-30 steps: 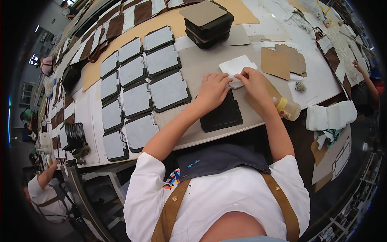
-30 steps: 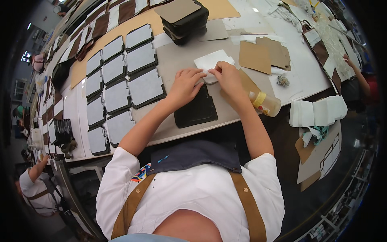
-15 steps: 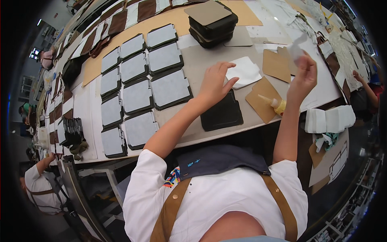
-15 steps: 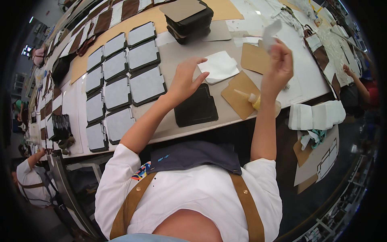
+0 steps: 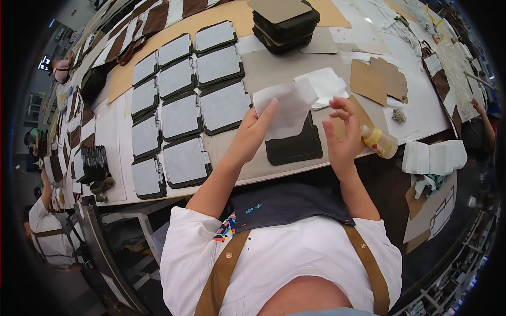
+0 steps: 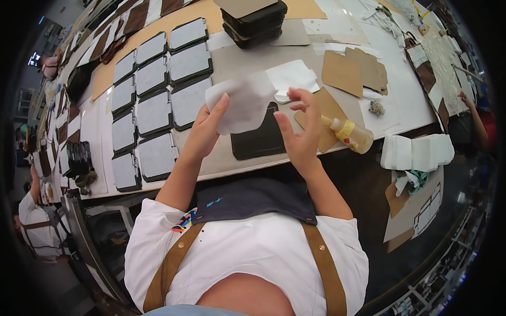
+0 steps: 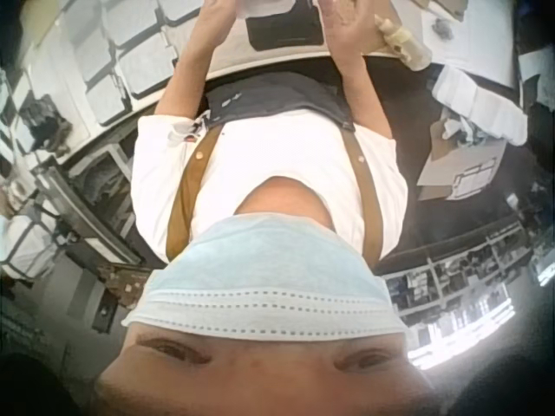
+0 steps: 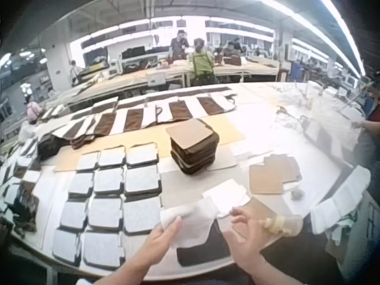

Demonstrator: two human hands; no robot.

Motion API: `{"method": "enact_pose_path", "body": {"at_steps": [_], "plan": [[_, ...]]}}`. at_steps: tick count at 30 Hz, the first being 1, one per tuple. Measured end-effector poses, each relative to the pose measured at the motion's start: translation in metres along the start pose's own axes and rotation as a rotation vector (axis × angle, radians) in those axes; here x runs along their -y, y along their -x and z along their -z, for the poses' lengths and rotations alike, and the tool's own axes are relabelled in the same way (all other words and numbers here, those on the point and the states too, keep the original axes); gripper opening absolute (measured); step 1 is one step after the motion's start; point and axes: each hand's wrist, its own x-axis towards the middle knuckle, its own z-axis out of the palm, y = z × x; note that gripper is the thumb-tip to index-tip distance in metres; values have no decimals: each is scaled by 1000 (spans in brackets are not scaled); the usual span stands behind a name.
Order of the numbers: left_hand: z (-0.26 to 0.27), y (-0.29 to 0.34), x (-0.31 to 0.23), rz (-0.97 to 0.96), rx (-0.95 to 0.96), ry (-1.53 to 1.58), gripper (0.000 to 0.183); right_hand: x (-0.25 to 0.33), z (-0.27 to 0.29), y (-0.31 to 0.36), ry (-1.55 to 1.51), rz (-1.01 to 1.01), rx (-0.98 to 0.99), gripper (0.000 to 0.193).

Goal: The person repeatedly applies glue from a squeeze bottle onto the edges of a black rectangular base and then places a white square insert on top. The person presses the insert down to secure it and then moves the finished unit to a stack of completed items on the left. This process is repeated continuously throughout the video.

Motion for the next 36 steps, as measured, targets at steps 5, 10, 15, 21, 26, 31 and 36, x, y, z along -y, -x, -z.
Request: {"method": "enact_pose_path", "body": {"at_steps": [5,10,15,21,26,31,36], "plan": [[4,4,17,53,71,-17,49,-16,9,6,-616,-724,237,17],[-1,1,17,-131,19,-82,45,-14,12,16,-371,-565,192,15],[-3,-2,29,-131,-39,23,43,-9,15,15,-448,-627,225,16],[17,9,58,-88,12,-153,48,-23,30,30,-193,-618,283,20],[18,30,60,-20,10,-302,66,-32,33,46,-108,-655,267,19],[19,40,79,-239,-164,-710,70,-41,30,57,46,-634,290,16],[24,37,89,-392,-216,-846,39,-44,19,56,112,-539,262,14]]}}
